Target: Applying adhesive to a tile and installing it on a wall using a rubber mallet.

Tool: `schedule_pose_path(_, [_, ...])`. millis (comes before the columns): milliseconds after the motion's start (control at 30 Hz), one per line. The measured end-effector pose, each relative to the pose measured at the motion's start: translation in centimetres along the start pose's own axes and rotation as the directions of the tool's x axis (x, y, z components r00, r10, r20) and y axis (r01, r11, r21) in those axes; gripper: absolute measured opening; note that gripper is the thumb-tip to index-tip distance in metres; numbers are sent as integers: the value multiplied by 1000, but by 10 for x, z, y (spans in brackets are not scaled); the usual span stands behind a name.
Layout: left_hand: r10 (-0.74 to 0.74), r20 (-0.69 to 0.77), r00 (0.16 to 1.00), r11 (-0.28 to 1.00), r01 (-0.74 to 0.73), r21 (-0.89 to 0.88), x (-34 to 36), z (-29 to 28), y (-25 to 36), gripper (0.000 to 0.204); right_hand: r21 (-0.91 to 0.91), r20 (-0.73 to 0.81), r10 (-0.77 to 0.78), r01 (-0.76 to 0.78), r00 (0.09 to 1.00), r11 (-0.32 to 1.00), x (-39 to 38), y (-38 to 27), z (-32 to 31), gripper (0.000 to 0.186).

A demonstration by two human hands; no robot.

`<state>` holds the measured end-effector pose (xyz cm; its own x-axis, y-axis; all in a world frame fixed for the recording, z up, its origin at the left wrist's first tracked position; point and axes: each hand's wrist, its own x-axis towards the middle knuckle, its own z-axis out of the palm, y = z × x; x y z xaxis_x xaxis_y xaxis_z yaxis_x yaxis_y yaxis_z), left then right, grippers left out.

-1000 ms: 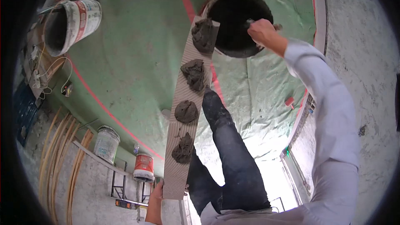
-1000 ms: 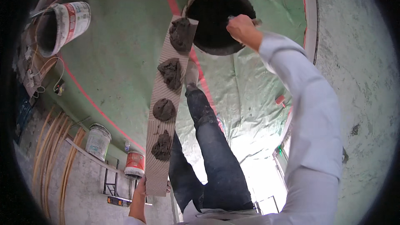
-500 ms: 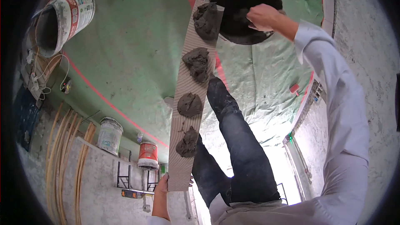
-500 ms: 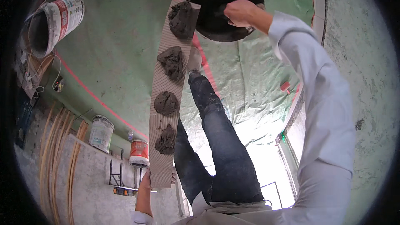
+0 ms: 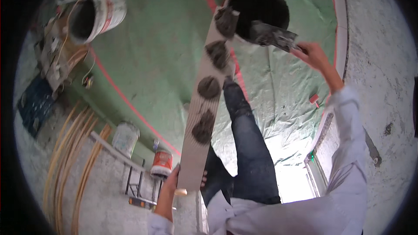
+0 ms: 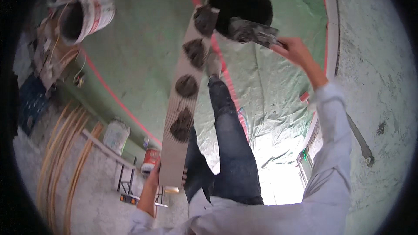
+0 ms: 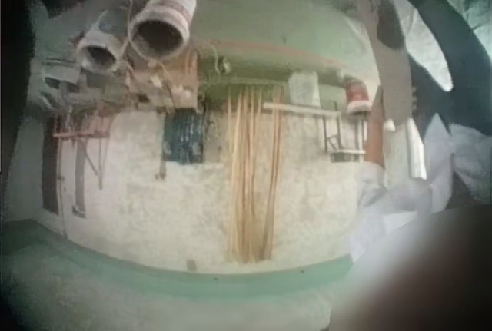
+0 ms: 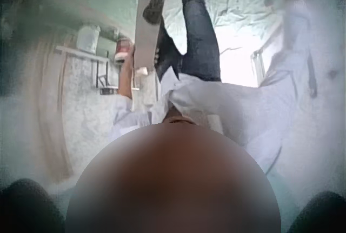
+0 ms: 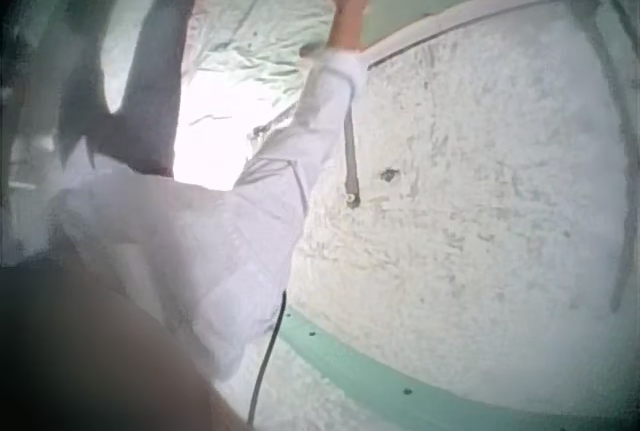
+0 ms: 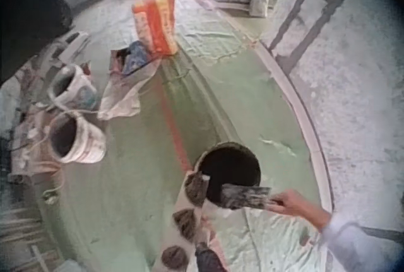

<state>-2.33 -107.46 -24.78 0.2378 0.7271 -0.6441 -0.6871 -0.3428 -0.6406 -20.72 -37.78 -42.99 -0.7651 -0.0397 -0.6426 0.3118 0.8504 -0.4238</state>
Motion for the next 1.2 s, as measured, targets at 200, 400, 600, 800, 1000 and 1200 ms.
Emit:
schedule_pose_path(200, [-13,253,967,948,-68,310,-3,24,-14,87,630,-8,406,-311,914,712,-265,-114,89,33])
schedule_pose_path(400, [90,417,905,933,-223,282,-17,11,-44,81,921,44,410,-196,911,336,-457,-320,194,27])
schedule_pose_path(600, [251,435,865,893,-380,241,-15,-6,-62,67,709,-361,219,115,906,696,-508,-414,274,31])
schedule_pose_path(800, [228,454,861,934,-326,148,-8,-1,-76,67,688,-458,299,121,837,716,-491,-444,352,34])
schedule_pose_path(1000, [201,476,856,942,-302,145,-10,3,-82,70,487,-547,192,123,815,865,-509,-413,411,32])
schedule_pose_path(1200, [206,460,864,939,-307,157,-5,-3,-77,73,266,-558,173,-23,811,964,-579,-363,418,31])
